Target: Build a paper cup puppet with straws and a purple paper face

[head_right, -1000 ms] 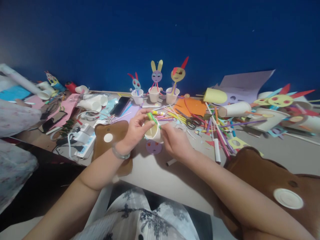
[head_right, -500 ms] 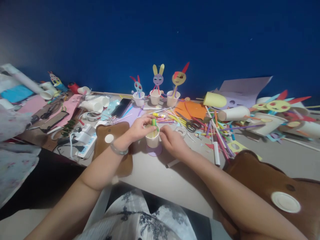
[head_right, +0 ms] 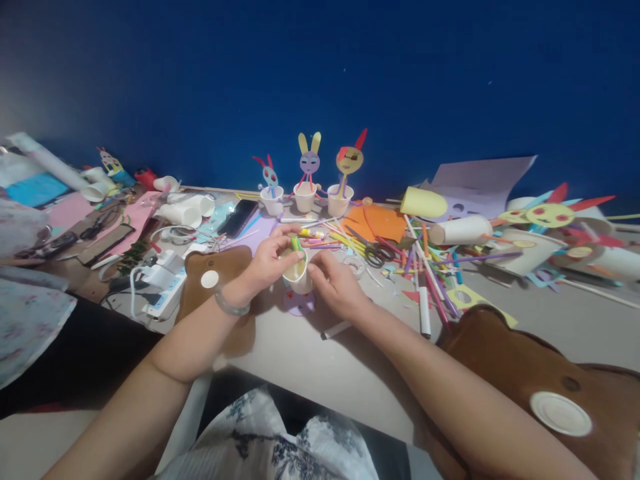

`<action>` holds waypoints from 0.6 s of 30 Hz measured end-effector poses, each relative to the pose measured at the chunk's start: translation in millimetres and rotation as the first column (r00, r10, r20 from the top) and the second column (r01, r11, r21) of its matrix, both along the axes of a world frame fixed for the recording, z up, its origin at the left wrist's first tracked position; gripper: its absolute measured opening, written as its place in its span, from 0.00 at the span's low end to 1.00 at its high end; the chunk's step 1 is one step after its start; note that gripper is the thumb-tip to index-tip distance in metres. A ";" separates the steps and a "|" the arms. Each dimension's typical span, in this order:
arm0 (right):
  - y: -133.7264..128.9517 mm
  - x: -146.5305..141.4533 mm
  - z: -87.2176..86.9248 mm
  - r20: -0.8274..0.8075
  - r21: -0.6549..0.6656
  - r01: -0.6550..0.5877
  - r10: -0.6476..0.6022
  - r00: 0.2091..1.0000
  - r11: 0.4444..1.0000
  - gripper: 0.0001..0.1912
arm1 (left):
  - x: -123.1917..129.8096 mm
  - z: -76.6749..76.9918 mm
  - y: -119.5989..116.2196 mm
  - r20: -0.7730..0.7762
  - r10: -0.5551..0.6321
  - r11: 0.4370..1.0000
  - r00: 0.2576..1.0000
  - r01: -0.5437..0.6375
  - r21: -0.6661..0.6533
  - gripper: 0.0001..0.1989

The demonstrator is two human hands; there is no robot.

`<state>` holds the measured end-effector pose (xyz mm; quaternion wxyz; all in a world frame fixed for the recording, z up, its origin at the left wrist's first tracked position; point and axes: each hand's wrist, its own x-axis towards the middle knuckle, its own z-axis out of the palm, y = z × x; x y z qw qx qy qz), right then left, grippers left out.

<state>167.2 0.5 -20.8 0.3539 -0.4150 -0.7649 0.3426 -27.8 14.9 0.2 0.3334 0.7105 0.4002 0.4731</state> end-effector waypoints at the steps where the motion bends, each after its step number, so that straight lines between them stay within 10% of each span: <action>1: -0.2 -0.3 0.2 0.002 -0.001 0.000 0.000 1.000 1.000 0.13 | 0.9 -0.1 -0.6 0.006 0.000 1.000 1.000 0.000 0.007 0.07; 18: 8.7 2.1 0.5 -0.056 0.036 0.013 -0.011 0.998 0.999 0.18 | 4.9 -5.5 0.2 0.013 0.070 0.998 0.997 -0.070 -0.007 0.10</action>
